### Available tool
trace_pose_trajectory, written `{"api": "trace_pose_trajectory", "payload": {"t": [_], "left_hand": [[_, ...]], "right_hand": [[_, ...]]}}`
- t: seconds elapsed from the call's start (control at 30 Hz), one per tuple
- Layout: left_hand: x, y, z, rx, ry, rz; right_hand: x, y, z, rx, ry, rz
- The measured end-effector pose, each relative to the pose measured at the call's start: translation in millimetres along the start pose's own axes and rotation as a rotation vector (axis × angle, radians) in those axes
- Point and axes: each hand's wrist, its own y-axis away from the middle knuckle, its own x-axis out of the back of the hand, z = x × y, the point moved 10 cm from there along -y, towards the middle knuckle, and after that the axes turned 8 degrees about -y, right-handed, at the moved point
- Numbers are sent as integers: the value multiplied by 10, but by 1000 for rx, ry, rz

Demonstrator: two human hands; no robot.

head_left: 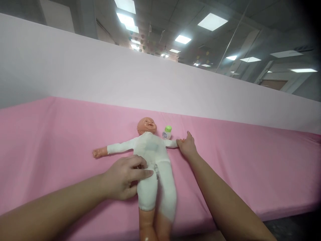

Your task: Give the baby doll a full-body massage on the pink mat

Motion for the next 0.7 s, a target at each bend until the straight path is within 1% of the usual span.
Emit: {"api": "trace_pose_trajectory", "payload": {"t": [0.07,0.13,0.17,0.23,0.3,0.33,0.4,0.47,0.53,0.63,0.7], "left_hand": [[-5,0,2,12,12,-31],[9,-7,11,25,48,-71],[16,-12,12,33,81,-97],[19,-18,-13,65,174,-152],[14,-15,-123,142,245,-181],[8,-5,-221,205,252,-183],[-20,43,-480,360,205,-180],[-60,129,-764,518,115,-189],[-82,236,-1028,664,22,-192],[-74,386,-1311,826,-110,-191],[-74,434,-1391,865,-158,-197]], "right_hand": [[-44,135,-279,172,121,-26],[-204,395,-643,405,196,-116],[-311,557,-799,499,179,-192],[-558,930,-1060,664,93,-409],[-723,1264,-1233,777,-12,-571],[-781,1385,-1280,812,-40,-615],[-869,1502,-1299,827,-34,-627],[-951,1505,-1250,788,13,-612],[-1046,1484,-1191,745,35,-657],[-1212,1516,-1135,726,28,-869],[-1276,1550,-1108,730,53,-1003]]}}
